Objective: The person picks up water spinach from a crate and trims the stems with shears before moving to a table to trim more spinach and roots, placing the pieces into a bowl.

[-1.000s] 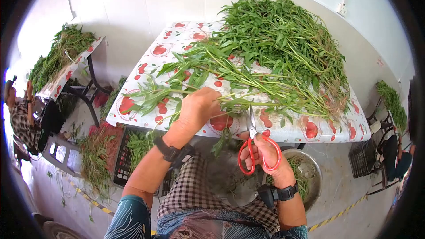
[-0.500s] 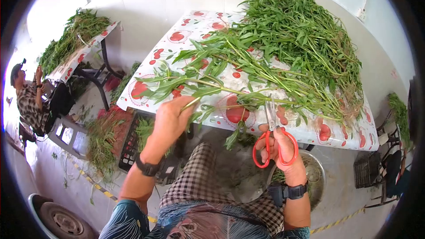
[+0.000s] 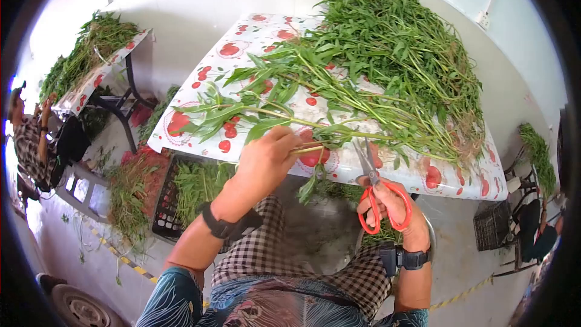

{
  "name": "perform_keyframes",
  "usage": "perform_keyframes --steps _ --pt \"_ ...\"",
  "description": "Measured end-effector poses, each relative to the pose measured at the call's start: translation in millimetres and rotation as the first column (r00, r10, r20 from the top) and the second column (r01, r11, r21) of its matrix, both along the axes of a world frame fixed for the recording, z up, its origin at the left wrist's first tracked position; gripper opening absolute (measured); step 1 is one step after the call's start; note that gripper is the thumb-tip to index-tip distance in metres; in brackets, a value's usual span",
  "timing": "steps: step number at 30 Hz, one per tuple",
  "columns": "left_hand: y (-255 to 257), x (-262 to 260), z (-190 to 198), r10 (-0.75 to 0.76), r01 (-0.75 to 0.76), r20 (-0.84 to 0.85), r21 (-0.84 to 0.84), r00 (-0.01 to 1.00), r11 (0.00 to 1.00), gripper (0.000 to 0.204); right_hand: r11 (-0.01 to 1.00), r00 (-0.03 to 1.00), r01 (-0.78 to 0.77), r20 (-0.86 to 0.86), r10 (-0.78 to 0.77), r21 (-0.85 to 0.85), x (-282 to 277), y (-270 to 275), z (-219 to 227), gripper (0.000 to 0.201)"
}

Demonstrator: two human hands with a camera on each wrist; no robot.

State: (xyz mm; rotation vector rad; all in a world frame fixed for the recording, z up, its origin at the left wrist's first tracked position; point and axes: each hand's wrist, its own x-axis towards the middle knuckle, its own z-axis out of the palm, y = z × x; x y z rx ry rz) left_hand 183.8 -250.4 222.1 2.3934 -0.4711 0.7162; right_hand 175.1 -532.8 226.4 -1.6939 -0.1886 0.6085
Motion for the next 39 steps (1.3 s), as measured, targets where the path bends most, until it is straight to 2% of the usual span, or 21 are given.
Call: perform_keyframes --steps 3,8,11,14,17,20,29,32,39 --pt "-13 19 -7 0.006 -0.006 -0.020 0.023 1.000 1.000 0.015 0.997 0.999 -0.028 0.018 0.029 -0.073 -1 -8 8 0.051" --pt "-18 30 -17 0.099 -0.093 -0.061 0.098 0.993 0.991 0.012 0.973 0.990 -0.094 0.088 0.115 -0.209 3 -4 29 0.041" --pt "-19 30 -16 0.096 -0.093 -0.046 0.079 0.994 0.993 0.011 0.970 0.996 -0.078 0.033 0.088 -0.231 7 2 30 0.040" --pt "-17 33 -19 0.072 -0.072 -0.005 -0.017 0.997 0.997 0.011 0.965 0.994 -0.089 0.035 0.101 -0.248 11 8 33 0.037" --pt "-16 34 -20 0.047 -0.045 0.029 -0.057 0.998 0.997 0.010 0.979 0.996 -0.082 0.005 0.085 -0.186 16 10 26 0.037" --pt "-15 33 -21 0.044 -0.040 0.046 -0.077 0.998 0.996 0.010 0.975 0.995 -0.076 0.042 0.086 -0.208 19 11 19 0.037" --pt "-14 34 -22 0.066 -0.069 -0.026 -0.144 0.998 0.987 0.010 0.970 0.991 -0.071 0.095 0.095 -0.235 22 9 19 0.037" --pt "-16 33 -21 0.090 -0.092 -0.023 -0.134 0.996 0.987 0.012 0.968 0.998 -0.046 0.020 0.052 -0.246 23 9 19 0.038" --pt "-17 34 -22 0.089 -0.094 -0.033 -0.174 0.995 0.980 0.010 0.969 0.994 -0.087 0.049 0.100 -0.229 23 4 17 0.040"
